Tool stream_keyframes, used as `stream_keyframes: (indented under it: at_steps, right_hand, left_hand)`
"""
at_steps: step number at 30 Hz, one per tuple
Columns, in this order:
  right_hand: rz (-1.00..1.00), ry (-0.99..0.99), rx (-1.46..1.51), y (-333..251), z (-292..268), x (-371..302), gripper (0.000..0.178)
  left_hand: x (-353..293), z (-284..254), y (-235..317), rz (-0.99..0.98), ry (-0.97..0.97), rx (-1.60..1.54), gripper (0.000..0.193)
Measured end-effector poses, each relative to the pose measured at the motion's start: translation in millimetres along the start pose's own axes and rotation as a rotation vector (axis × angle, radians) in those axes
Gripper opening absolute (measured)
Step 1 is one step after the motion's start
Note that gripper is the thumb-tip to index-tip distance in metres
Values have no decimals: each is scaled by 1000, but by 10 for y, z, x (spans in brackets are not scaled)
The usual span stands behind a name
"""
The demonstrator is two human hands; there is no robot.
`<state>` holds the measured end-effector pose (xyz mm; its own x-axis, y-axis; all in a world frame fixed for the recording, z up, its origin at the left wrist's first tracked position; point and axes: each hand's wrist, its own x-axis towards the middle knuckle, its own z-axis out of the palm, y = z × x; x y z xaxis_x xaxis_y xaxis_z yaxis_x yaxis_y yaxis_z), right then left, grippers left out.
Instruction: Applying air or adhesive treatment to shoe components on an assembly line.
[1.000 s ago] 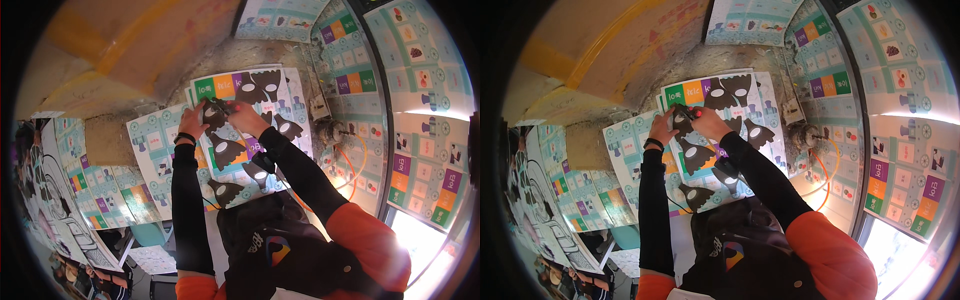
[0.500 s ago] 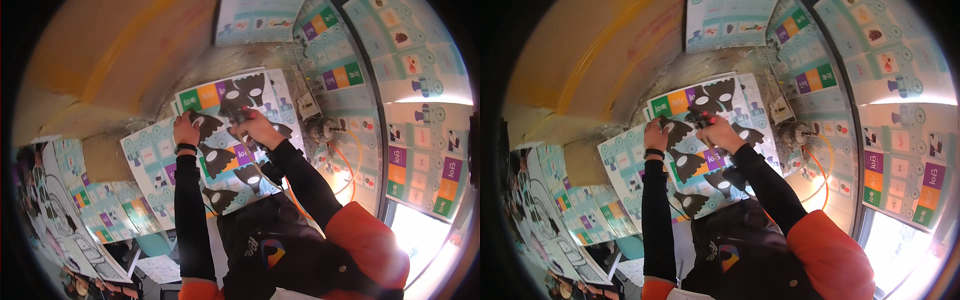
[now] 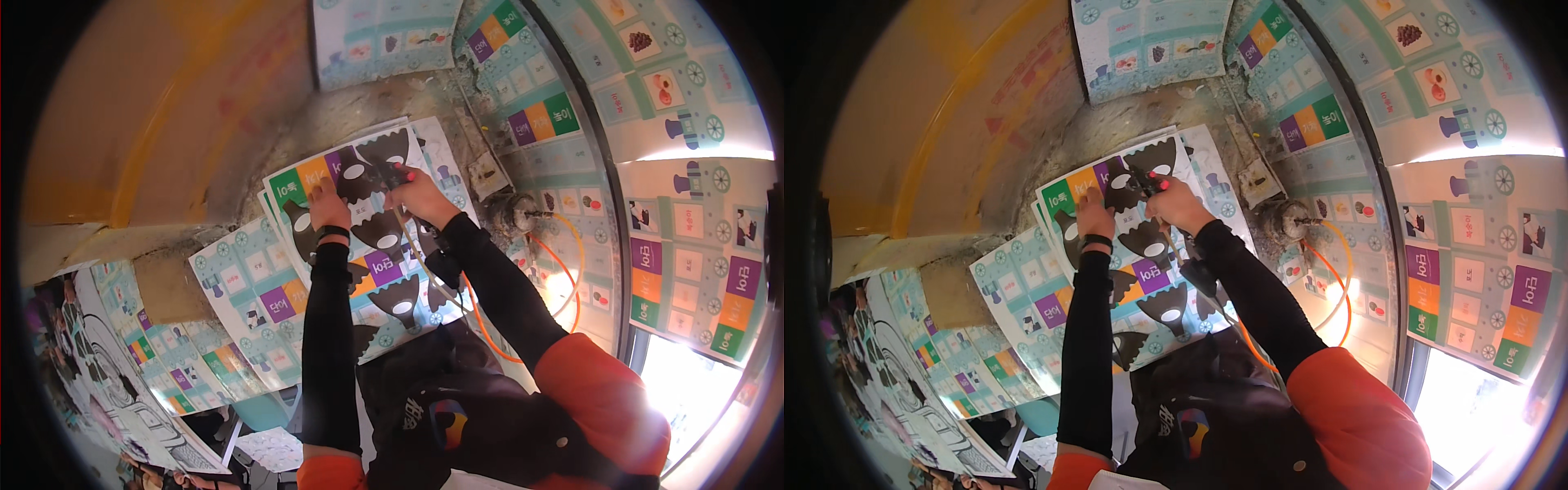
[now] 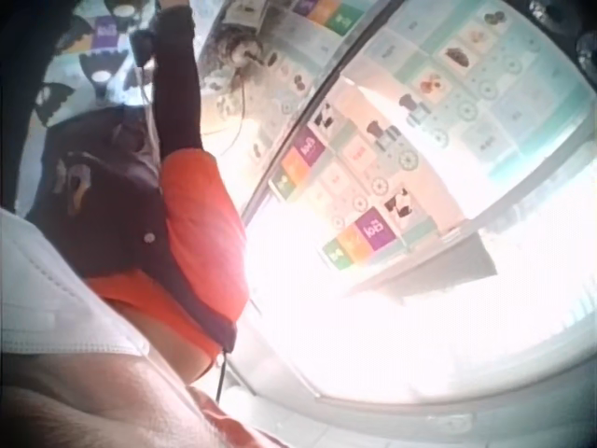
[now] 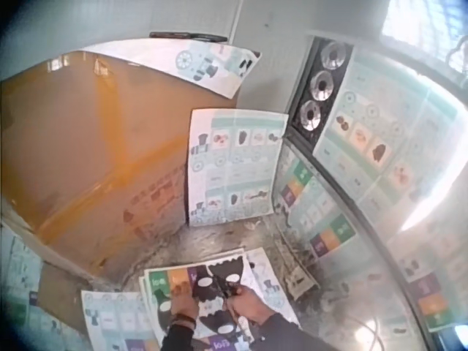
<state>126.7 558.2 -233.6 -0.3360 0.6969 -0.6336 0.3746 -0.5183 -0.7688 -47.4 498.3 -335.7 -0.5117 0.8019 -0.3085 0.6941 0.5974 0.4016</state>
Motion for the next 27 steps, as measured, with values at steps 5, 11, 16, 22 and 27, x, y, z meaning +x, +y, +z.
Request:
stream_keyframes:
  at_steps: [5, 11, 16, 22, 27]
  right_hand:
    - [-34, 56, -122, -172, 225, 143, 27]
    - [-83, 69, -160, -86, 225, 356, 15]
    - [-17, -34, -157, 14, 260, 398, 12]
    - [-22, 52, -184, -3, 187, 409, 24]
    - [-71, 111, -211, -118, 217, 359, 22]
  left_hand:
    - [390, -86, -230, 397, -64, -77, 86]
    - [520, -87, -188, 403, -195, -98, 96]
    - [486, -118, -245, 355, -224, -108, 96]
    - [435, -153, -200, 378, -181, -145, 93]
    - [432, -167, -222, 383, -188, -138, 96]
